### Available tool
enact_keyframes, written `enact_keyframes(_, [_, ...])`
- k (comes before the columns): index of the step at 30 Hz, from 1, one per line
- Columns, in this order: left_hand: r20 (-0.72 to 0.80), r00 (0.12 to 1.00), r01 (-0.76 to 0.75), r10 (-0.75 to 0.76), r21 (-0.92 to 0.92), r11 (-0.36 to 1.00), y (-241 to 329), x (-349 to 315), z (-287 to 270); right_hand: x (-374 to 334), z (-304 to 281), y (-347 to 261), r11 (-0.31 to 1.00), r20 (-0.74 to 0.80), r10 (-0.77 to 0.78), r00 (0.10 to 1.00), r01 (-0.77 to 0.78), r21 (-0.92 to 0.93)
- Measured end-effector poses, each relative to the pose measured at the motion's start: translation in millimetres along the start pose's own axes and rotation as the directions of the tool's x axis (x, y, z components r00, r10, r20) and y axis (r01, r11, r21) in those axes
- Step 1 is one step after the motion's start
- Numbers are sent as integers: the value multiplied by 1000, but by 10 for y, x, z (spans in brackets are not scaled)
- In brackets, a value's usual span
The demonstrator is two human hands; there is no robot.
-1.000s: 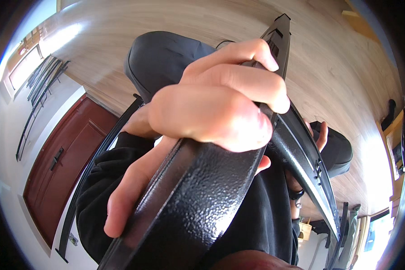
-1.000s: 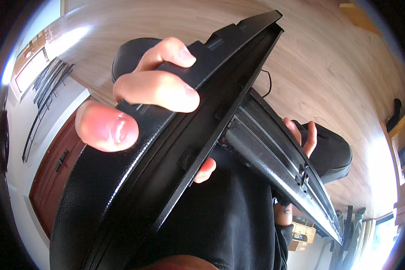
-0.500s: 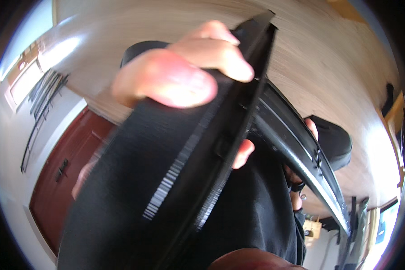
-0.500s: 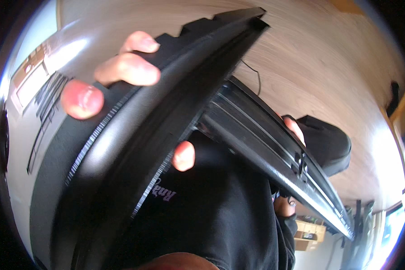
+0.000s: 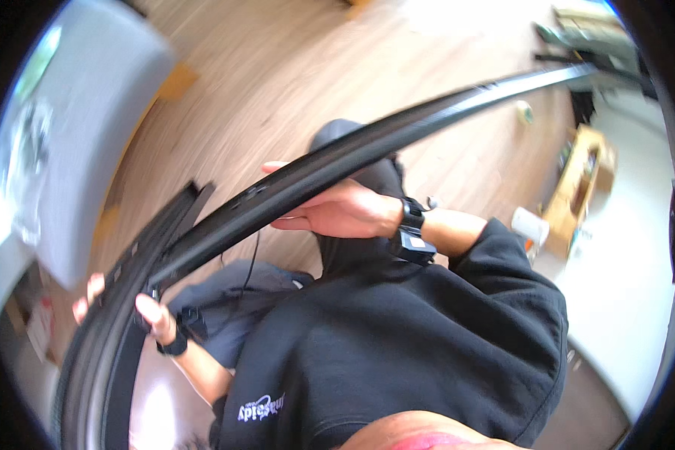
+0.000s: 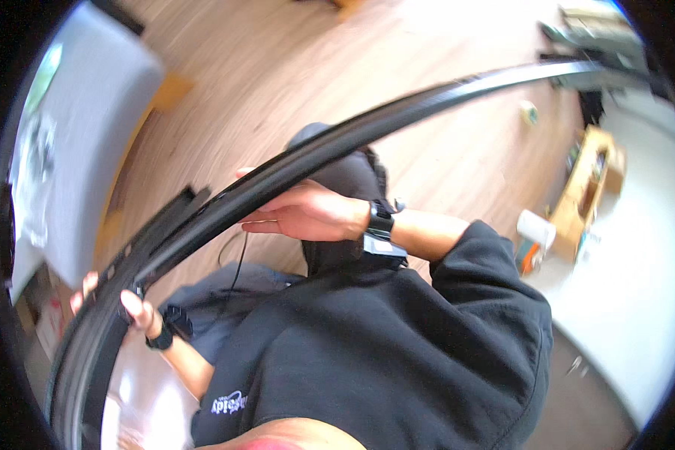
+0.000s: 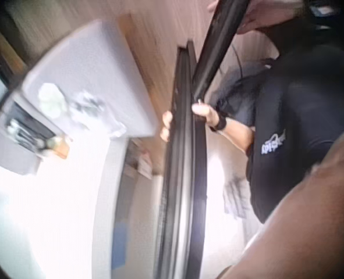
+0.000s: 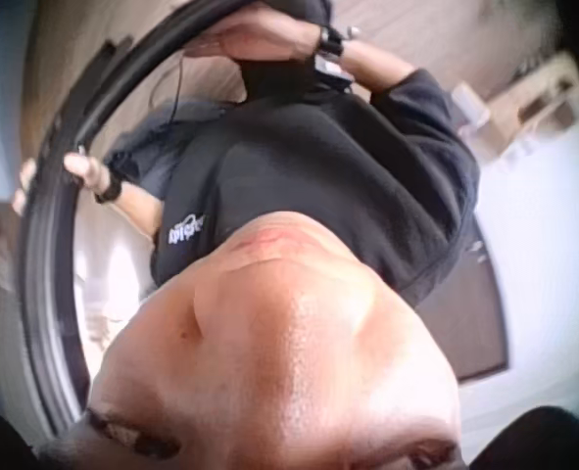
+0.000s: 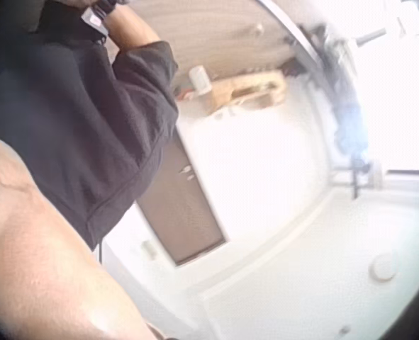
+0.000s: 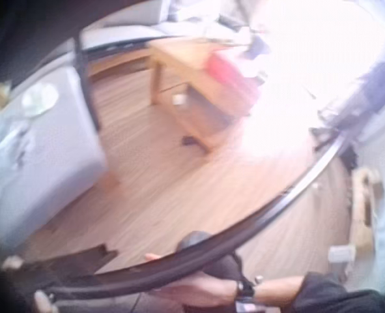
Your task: The person assembles a long black frame by connecting two curved sections and securing them with tape. They align the pieces, press them together, and apply tape to hold the joint. The assembled frame is then lifted and positioned upright.
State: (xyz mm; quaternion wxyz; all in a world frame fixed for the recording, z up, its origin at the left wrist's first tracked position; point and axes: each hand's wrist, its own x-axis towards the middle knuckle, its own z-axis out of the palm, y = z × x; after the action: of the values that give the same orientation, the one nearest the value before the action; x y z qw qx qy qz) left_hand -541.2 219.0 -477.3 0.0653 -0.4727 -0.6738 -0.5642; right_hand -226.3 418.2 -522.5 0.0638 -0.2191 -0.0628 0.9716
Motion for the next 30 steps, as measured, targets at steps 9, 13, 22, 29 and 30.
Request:
enact_keyframes(9, [-99, 961, -251, 258, 75, 965, -101, 65, 102, -1550, -1081, -1295, 845, -204, -482, 852, 390, -366])
enact_keyframes(13, [-96, 965, -241, 244, 36, 970, -90, 63, 170, -2585, -2182, -1897, 631, -382, -770, 511, 522, -574])
enact_keyframes(22, [-118, 991, 47, -67, -166, 985, -134, -138, 83, -3170, -2201, -2578, 652, -371, -732, 571, 745, -140])
enact_keyframes(29, [-31, 976, -216, 217, 38, 976, -116, -26, 95, -2616, -1277, -2590, 834, -224, -519, 825, 432, -342])
enact_keyframes(30, [28, 980, -199, 197, 95, 975, -70, 13, 87, -2596, -1247, -2582, 875, -175, -445, 878, 384, -296])
